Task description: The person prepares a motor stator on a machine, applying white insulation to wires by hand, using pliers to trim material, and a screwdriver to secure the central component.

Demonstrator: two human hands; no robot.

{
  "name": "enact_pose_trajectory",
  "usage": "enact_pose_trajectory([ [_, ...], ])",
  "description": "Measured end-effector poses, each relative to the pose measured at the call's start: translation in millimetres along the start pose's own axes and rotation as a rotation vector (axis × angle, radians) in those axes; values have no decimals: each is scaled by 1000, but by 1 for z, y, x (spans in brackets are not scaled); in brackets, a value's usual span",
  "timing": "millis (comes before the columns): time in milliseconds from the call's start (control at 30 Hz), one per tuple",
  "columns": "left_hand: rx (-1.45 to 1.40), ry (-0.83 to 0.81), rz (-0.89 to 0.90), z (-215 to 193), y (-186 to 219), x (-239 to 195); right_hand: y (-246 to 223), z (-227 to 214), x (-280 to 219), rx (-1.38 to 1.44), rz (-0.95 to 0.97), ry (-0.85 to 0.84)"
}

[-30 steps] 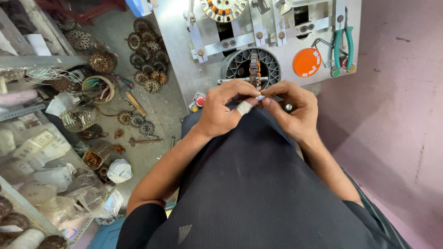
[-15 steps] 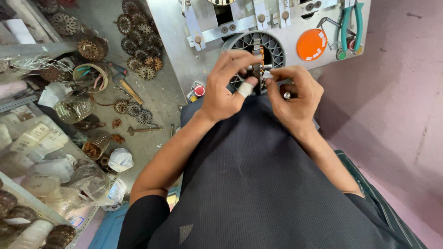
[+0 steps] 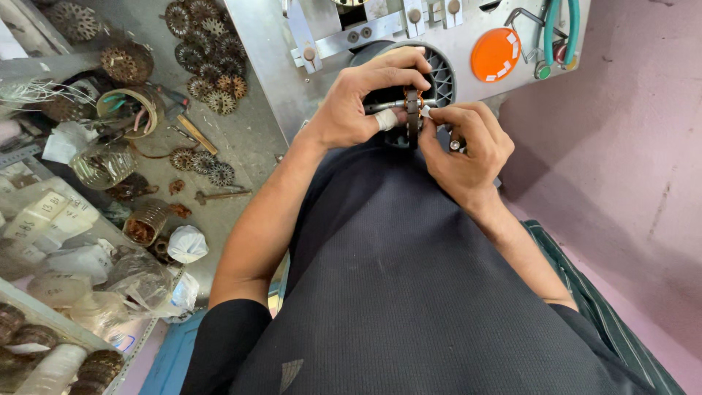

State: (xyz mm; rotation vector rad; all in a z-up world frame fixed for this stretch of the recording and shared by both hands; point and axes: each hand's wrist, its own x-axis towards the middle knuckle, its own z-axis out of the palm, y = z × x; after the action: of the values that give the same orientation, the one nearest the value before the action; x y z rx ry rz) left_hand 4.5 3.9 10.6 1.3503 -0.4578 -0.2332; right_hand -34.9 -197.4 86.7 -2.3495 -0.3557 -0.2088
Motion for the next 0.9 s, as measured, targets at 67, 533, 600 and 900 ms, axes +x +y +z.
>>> enact_pose_trajectory([
  [67,7,4,8,0,0,1,0,1,2,-32,-56,3],
  [533,-40,21,11,-1,-4,0,-5,-15,32,-26,61,-317],
  [600,-44,23,14,-1,-4,-1,3,-18,44,15,155,-408],
  [900,-124,-43,8,-8,-8,-3,42,-31,64,439,285,-661],
])
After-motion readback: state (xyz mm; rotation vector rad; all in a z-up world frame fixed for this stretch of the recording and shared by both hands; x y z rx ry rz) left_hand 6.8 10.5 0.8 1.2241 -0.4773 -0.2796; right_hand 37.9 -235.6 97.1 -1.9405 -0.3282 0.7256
